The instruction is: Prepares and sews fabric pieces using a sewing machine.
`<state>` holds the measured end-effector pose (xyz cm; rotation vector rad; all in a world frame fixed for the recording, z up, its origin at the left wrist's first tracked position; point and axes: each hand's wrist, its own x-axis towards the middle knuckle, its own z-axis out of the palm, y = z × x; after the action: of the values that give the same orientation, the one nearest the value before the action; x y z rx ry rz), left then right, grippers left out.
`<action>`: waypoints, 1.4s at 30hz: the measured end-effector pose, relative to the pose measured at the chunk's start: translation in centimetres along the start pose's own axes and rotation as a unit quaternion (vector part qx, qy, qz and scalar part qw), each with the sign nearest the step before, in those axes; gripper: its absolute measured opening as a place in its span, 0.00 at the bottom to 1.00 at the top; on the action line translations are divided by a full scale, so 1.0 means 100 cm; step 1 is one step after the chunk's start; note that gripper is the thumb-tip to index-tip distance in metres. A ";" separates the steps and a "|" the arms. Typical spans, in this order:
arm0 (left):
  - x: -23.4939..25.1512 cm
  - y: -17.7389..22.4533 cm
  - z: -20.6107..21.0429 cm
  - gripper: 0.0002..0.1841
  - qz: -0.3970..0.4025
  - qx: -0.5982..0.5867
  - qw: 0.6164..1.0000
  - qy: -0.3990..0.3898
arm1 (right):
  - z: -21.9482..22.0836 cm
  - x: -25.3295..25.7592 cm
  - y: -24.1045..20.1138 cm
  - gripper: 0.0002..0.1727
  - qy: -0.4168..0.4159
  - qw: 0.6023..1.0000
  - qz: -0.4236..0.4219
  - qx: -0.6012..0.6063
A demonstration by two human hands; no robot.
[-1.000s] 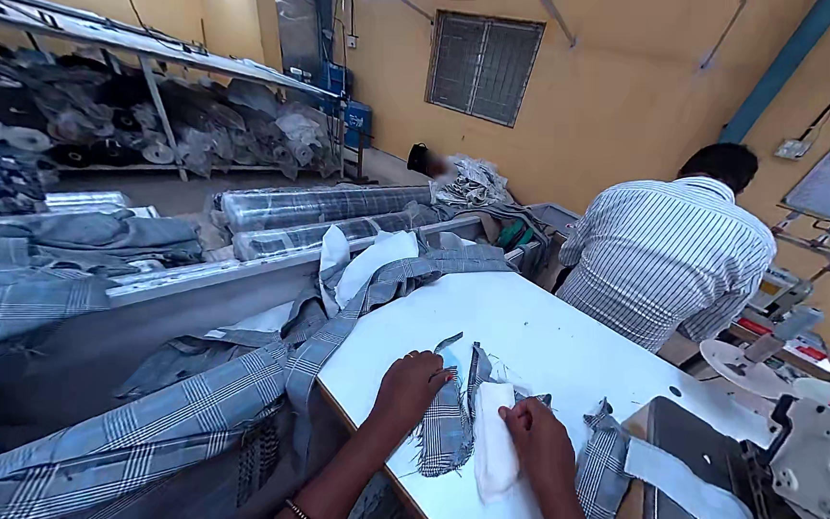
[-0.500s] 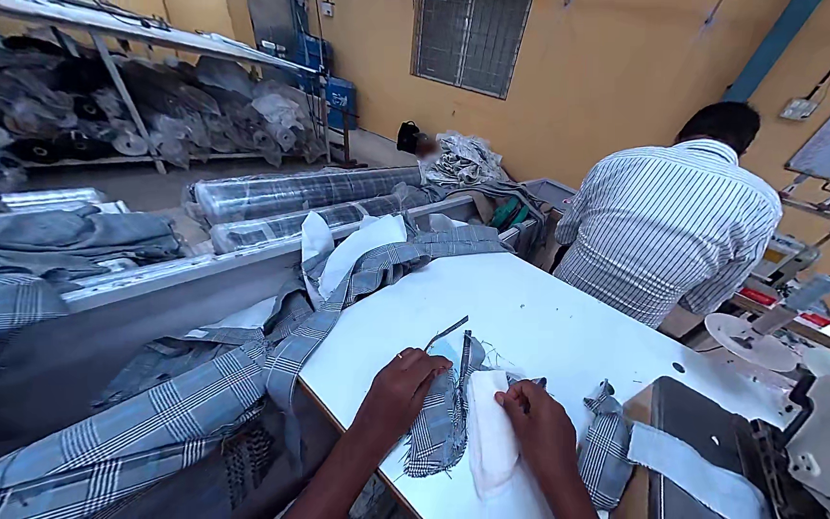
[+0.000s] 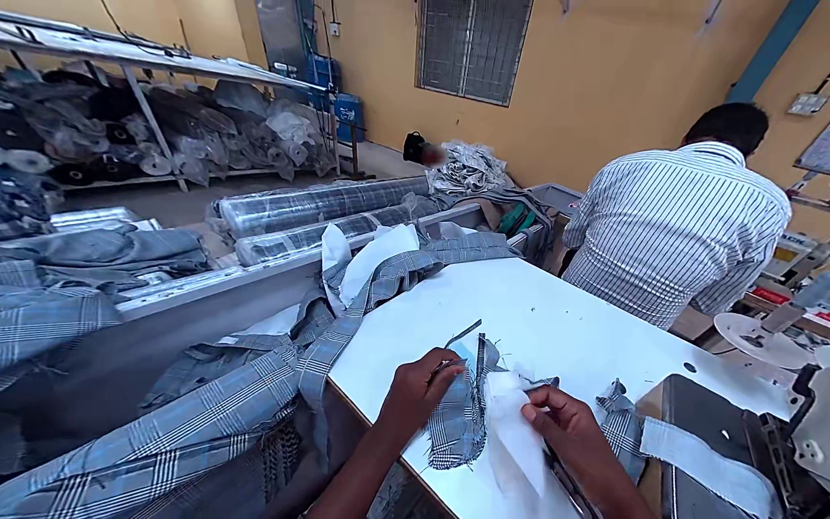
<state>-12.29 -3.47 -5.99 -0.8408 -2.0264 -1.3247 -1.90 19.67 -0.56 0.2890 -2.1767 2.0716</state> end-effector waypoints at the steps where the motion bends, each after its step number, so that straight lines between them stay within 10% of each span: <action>1: 0.001 0.000 0.000 0.14 -0.018 -0.008 1.000 -0.002 | 0.004 0.000 -0.002 0.04 0.010 1.000 -0.007 0.006; 14: 0.019 0.066 0.002 0.17 -0.240 -0.200 0.908 -0.278 | 0.018 -0.009 0.012 0.10 0.139 0.988 0.052 0.033; 23: 0.001 0.079 0.009 0.13 -0.300 -0.198 0.914 -0.190 | 0.028 -0.020 -0.003 0.09 0.141 0.981 0.048 0.128; 31: -0.030 0.128 0.008 0.10 -0.298 -0.317 0.869 -0.234 | 0.065 -0.100 -0.025 0.04 0.252 0.961 0.016 -0.110; 42: -0.069 0.189 0.026 0.22 -0.247 -0.437 0.819 -0.279 | 0.067 -0.175 -0.036 0.01 0.361 0.925 -0.005 -0.115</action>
<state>6.13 3.54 -1.22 -1.2421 -2.0906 -2.6834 16.24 13.77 -1.30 -0.4243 -1.8875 1.5293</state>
